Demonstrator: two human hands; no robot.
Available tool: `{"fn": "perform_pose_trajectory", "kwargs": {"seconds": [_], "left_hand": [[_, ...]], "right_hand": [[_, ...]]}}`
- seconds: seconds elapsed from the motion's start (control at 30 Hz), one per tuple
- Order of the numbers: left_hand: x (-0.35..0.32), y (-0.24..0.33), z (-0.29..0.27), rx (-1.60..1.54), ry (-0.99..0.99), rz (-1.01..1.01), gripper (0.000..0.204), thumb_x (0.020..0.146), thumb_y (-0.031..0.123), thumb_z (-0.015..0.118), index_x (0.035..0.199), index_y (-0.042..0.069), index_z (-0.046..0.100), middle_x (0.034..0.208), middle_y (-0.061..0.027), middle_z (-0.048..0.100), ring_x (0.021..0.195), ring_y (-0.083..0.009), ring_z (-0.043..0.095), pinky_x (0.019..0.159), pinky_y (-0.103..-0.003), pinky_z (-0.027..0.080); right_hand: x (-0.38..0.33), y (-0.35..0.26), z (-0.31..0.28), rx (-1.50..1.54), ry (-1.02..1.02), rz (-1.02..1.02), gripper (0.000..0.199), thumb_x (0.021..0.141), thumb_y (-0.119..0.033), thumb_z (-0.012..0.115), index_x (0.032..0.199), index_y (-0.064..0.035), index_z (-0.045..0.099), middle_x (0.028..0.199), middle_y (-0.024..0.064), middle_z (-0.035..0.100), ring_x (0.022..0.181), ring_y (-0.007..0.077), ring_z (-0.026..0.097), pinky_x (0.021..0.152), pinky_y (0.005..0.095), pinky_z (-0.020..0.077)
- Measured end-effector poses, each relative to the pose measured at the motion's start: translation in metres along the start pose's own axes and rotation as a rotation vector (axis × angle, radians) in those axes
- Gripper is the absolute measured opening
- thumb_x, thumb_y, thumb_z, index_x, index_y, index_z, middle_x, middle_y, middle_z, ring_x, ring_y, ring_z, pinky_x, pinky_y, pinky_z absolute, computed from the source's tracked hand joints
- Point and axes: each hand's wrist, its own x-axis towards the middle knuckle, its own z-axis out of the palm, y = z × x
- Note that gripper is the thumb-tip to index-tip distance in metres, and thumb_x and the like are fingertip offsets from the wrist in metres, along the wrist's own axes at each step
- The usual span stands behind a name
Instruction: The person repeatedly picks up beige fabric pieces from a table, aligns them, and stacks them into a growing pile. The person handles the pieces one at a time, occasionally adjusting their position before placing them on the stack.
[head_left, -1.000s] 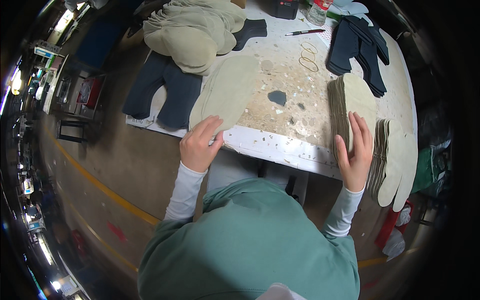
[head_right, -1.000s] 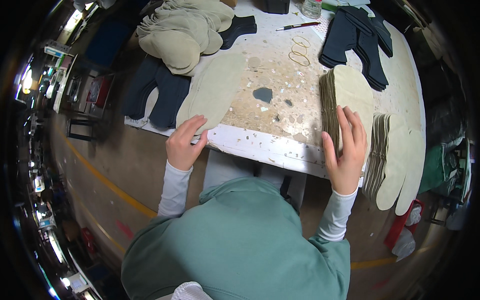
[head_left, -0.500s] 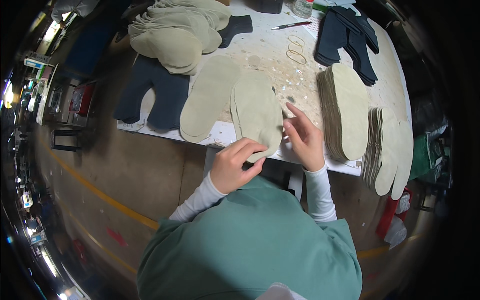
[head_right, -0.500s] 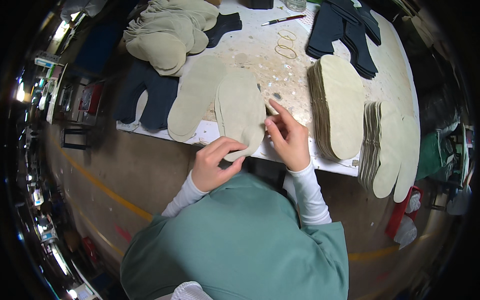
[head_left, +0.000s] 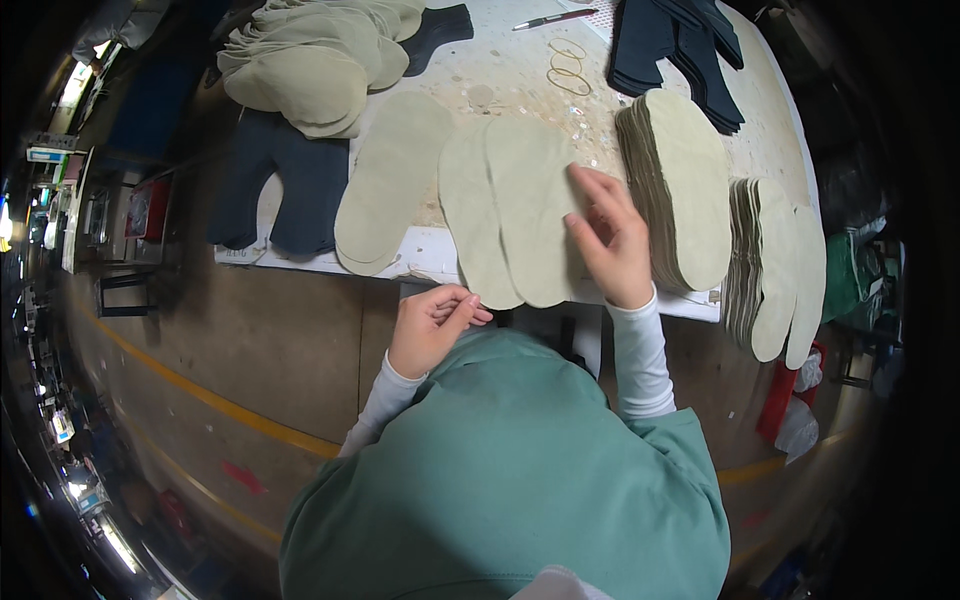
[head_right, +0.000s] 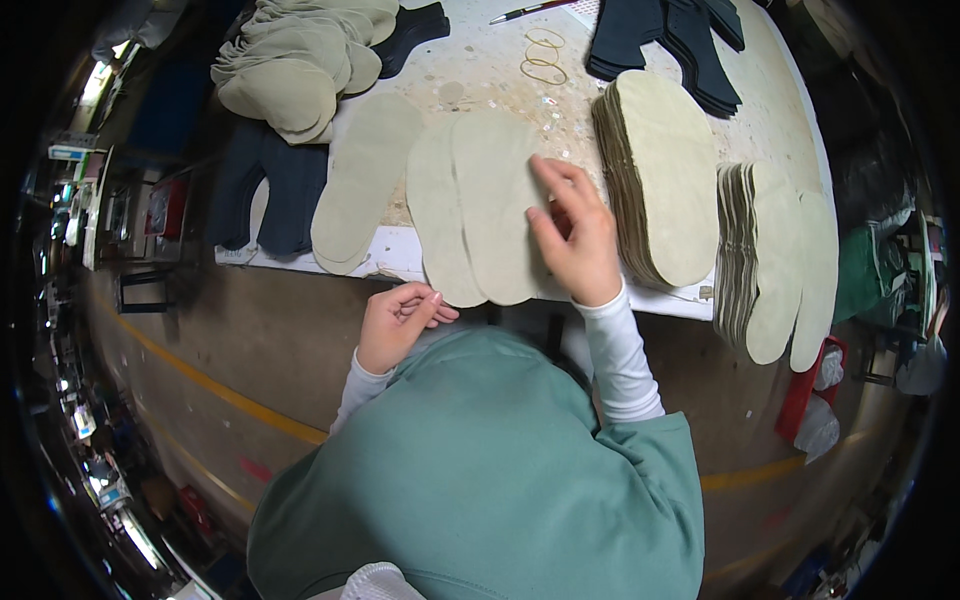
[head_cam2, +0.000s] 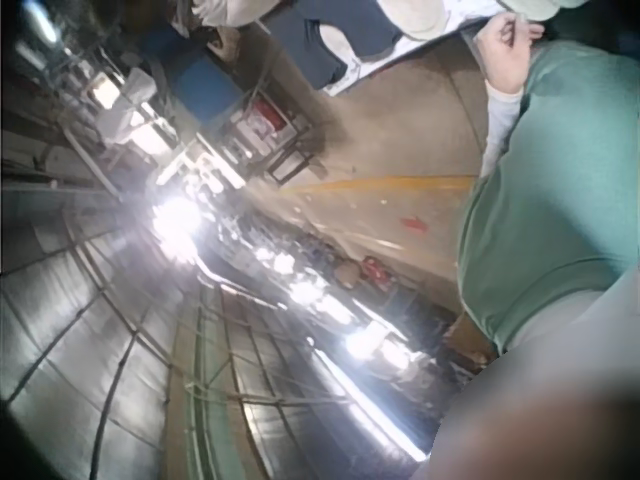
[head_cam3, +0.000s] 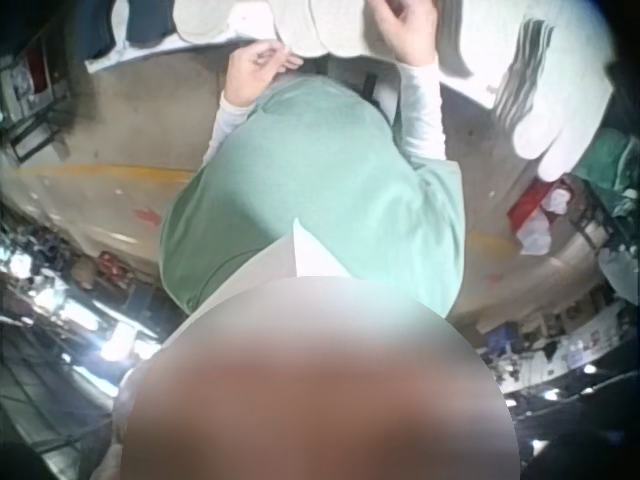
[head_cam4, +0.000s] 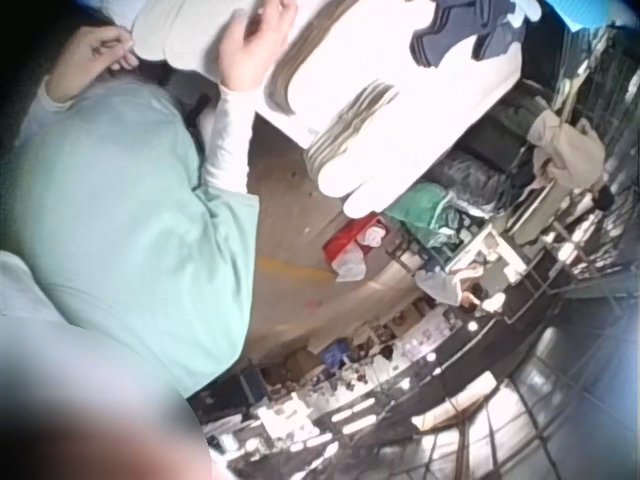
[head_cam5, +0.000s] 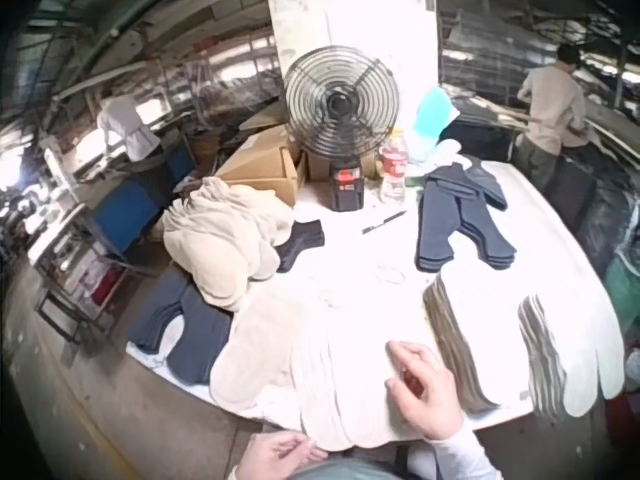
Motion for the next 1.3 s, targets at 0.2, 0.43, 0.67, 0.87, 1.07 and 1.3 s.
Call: {"fn": "perform_pose_trajectory", "kwargs": {"seconds": [0.2,0.43,0.67,0.87,1.07,1.3], "left_hand": [[-0.004,0.009,-0.025,0.133,-0.057,-0.044,0.013,0.093,0.004,0.060,0.091,-0.008,0.064,0.084,-0.0115,0.072,0.080,-0.0116,0.069,0.072,-0.022,0.054],[0.005,0.018,-0.037,0.022,0.011,-0.038,0.029,0.095,0.003,0.058,0.122,-0.007,0.057,0.101,-0.0112,0.070,0.090,-0.0119,0.067,0.077,-0.024,0.053],[0.018,0.007,-0.007,-0.221,-0.032,0.020,0.046,0.095,0.002,0.056,0.139,-0.005,0.042,0.114,-0.0102,0.067,0.097,-0.0098,0.063,0.081,-0.022,0.051],[0.000,0.005,0.000,-0.308,-0.206,-0.195,0.051,0.095,0.000,0.055,0.143,-0.003,0.037,0.121,-0.0090,0.063,0.101,-0.0102,0.062,0.083,-0.024,0.051],[-0.007,0.009,0.010,-0.462,-0.264,-0.377,0.044,0.105,0.026,0.039,0.139,-0.002,0.041,0.118,-0.0117,0.064,0.102,-0.0177,0.067,0.090,-0.031,0.055],[-0.005,0.004,0.008,-0.561,-0.229,-0.368,0.045,0.105,0.033,0.038,0.134,-0.001,0.046,0.119,-0.0138,0.064,0.105,-0.0206,0.065,0.091,-0.033,0.053]], "right_hand": [[-0.019,0.007,-0.016,-0.032,0.033,0.102,0.052,0.081,0.002,0.064,0.132,-0.0071,0.058,0.119,0.0079,0.059,0.066,0.0089,0.052,0.060,0.0232,0.0463],[-0.047,-0.011,-0.016,-0.017,0.014,0.175,0.054,0.082,-0.003,0.067,0.134,-0.0086,0.056,0.101,0.0078,0.063,0.061,0.0099,0.047,0.059,0.0236,0.0431],[-0.056,-0.014,-0.010,0.500,-0.036,0.340,0.066,0.087,-0.006,0.065,0.147,-0.0017,0.037,0.132,0.0108,0.055,0.072,0.0029,0.050,0.064,0.0182,0.0476],[-0.046,-0.011,-0.025,1.396,-0.077,0.642,0.068,0.090,0.001,0.058,0.150,0.0004,0.027,0.109,0.0039,0.061,0.069,0.0006,0.050,0.059,0.0151,0.0459],[-0.054,-0.021,0.000,0.736,-0.340,0.512,0.070,0.088,0.004,0.061,0.151,-0.0027,0.030,0.118,-0.0002,0.052,0.068,-0.0017,0.045,0.058,0.0136,0.0410],[-0.062,-0.025,-0.005,0.780,-0.447,0.467,0.073,0.087,0.008,0.060,0.152,-0.0031,0.027,0.137,0.0023,0.043,0.088,0.0000,0.047,0.069,0.0138,0.0421]]}}
